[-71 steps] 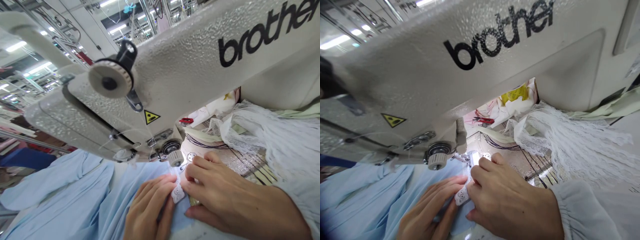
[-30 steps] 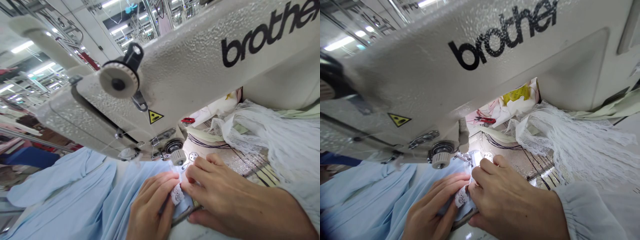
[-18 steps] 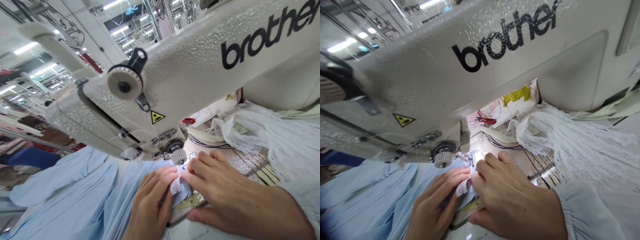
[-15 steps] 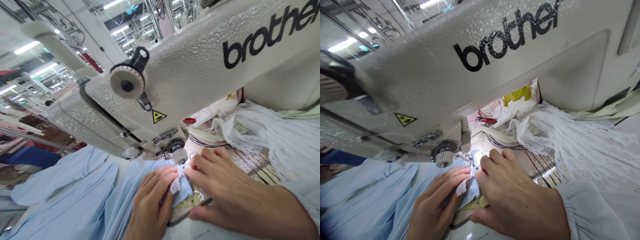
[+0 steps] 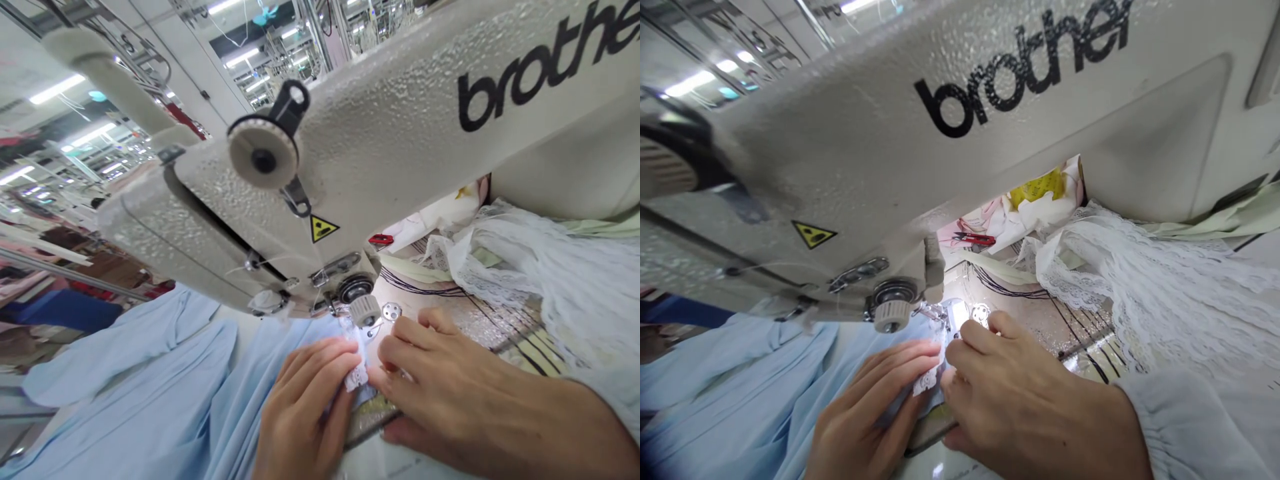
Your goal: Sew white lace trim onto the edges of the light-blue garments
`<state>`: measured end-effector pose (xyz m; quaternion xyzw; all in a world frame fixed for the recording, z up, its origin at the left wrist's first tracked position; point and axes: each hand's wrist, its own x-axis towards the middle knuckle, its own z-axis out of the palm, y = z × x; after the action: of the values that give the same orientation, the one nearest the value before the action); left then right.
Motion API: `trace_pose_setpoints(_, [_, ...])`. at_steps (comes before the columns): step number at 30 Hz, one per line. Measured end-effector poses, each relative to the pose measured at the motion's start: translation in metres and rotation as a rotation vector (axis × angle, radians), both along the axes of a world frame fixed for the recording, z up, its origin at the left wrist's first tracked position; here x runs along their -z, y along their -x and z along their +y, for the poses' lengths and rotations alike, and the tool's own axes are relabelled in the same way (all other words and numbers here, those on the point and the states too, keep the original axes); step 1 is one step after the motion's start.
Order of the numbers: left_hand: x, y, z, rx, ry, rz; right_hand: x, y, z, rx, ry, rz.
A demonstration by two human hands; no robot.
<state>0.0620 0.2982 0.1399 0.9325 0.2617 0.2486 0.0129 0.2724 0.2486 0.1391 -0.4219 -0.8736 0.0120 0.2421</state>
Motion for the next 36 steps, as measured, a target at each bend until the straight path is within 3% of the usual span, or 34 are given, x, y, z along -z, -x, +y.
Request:
trace_pose_setpoints(16, [0.001,-0.004,-0.003,0.031,0.044,-0.004,0.0,0.001,0.002,0.021,-0.02,0.033])
trace_pose_setpoints(24, [0.0,-0.006,0.008,-0.033,0.058,0.007,0.009,0.0,0.008,0.071,0.023,0.066])
trace_pose_setpoints(36, [0.002,-0.003,0.007,-0.078,0.114,-0.015,0.003,-0.001,0.006,0.003,0.016,0.008])
